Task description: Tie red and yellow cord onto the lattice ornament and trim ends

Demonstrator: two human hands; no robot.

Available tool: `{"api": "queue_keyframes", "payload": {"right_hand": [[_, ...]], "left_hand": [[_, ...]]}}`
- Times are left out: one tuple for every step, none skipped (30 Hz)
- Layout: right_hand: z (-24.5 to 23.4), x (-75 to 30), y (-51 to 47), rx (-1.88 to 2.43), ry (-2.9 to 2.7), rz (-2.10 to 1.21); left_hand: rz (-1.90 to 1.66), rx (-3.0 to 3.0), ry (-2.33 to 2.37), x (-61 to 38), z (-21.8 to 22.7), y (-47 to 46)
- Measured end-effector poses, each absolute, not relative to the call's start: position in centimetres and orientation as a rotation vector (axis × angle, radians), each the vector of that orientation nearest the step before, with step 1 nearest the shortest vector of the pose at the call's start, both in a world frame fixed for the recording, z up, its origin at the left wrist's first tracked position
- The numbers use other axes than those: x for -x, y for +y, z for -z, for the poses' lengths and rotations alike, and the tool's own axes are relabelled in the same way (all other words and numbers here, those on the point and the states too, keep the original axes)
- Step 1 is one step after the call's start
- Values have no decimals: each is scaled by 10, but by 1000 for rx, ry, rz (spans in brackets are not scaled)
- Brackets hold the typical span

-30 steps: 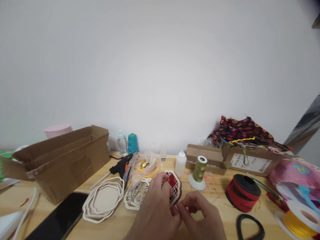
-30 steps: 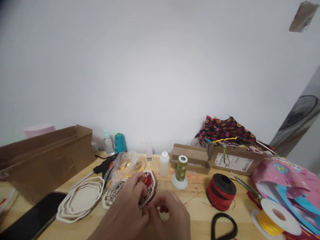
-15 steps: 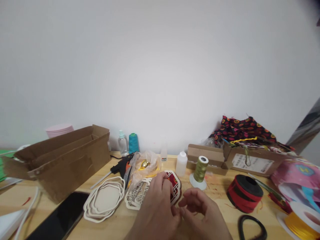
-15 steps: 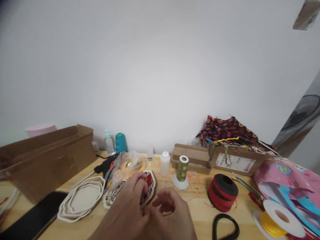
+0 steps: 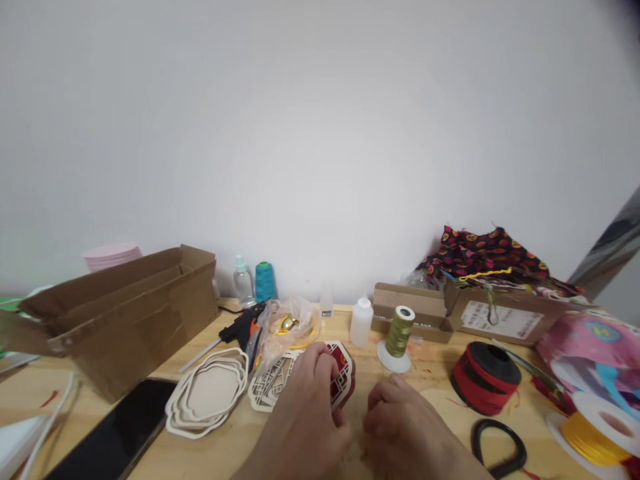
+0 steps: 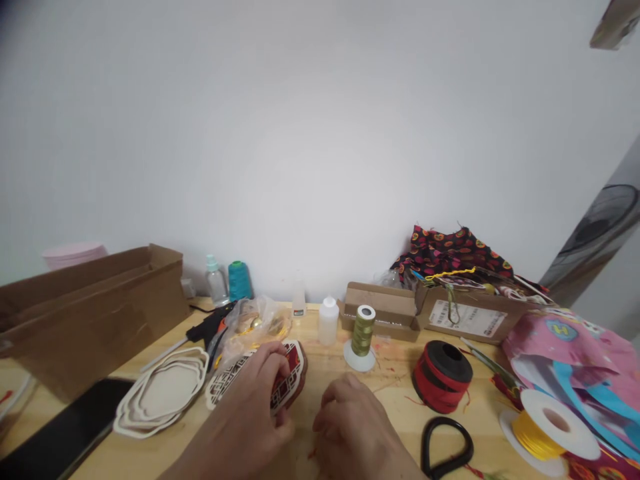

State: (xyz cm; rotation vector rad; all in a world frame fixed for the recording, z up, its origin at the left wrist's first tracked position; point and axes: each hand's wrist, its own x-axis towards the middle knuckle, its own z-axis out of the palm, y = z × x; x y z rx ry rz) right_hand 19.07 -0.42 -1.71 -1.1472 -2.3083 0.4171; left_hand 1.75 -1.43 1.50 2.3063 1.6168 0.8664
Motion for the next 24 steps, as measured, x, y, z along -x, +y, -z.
{"api": "queue_keyframes", "payload": {"right_hand": [[18, -191, -4, 1151, -2373, -393], [19, -190, -3, 1178, -2422, -374], [19, -189, -3, 1212, -2456, -359], [18, -187, -2, 1238, -2481, -349], [18, -186, -2, 1260, -2495, -338], [17, -185, -1, 1271, -2505, -333], [17, -185, -1, 1275, -2513, -333], [18, -185, -1, 1274, -2519, -338], [18, -186, -1, 1274, -2517, -349], [19, -187, -2, 1263, -2509, -367], [20, -189, -3, 1233, -2491, -398], [20, -190, -4, 1196, -2459, -442], [20, -192, -6, 1162, -2411, -495], [19, -192, -8, 1140, -2351, -554], [17, -192, -10, 1139, -2284, -613], [16, -191, -12, 1155, -2219, -665], [15, -189, -14, 1182, -2157, -707], [14, -186, -15, 1211, -2103, -740], [13, -183, -16, 1236, -2056, -768], [14, -180, -17, 1253, -2012, -791], [15, -177, -17, 1263, -1962, -810], [16, -174, -17, 1265, -1909, -824], [18, -171, -17, 1264, -1856, -833], [19, -168, -17, 1256, -1809, -839]], "left_hand": [[-865, -2289, 1613, -17, -15, -15], [-861, -2269, 1608, -16, -15, -16], [-854, -2246, 1606, -16, -16, -16], [-843, -2225, 1604, -16, -17, -17], [-831, -2206, 1602, -16, -18, -18], [-816, -2188, 1605, -15, -20, -19], [-800, -2172, 1611, -16, -22, -19], [-782, -2159, 1616, -16, -23, -19], [-765, -2150, 1617, -16, -23, -19], [-756, -2148, 1614, -16, -23, -19], [-754, -2148, 1611, -17, -22, -19], [-764, -2146, 1612, -17, -21, -19], [-783, -2137, 1620, -18, -19, -18], [-801, -2121, 1634, -19, -17, -18], [-809, -2098, 1653, -20, -16, -18], [-805, -2071, 1674, -20, -16, -17], [-792, -2047, 1689, -20, -16, -17], [-774, -2033, 1684, -20, -17, -17], [-748, -2025, 1665, -19, -19, -16], [-718, -2018, 1644, -18, -20, -16], [-695, -2012, 1622, -17, -22, -16], [-675, -2008, 1602, -16, -23, -16], [-663, -2005, 1585, -15, -23, -15], [-657, -2002, 1583, -15, -22, -15]]}}
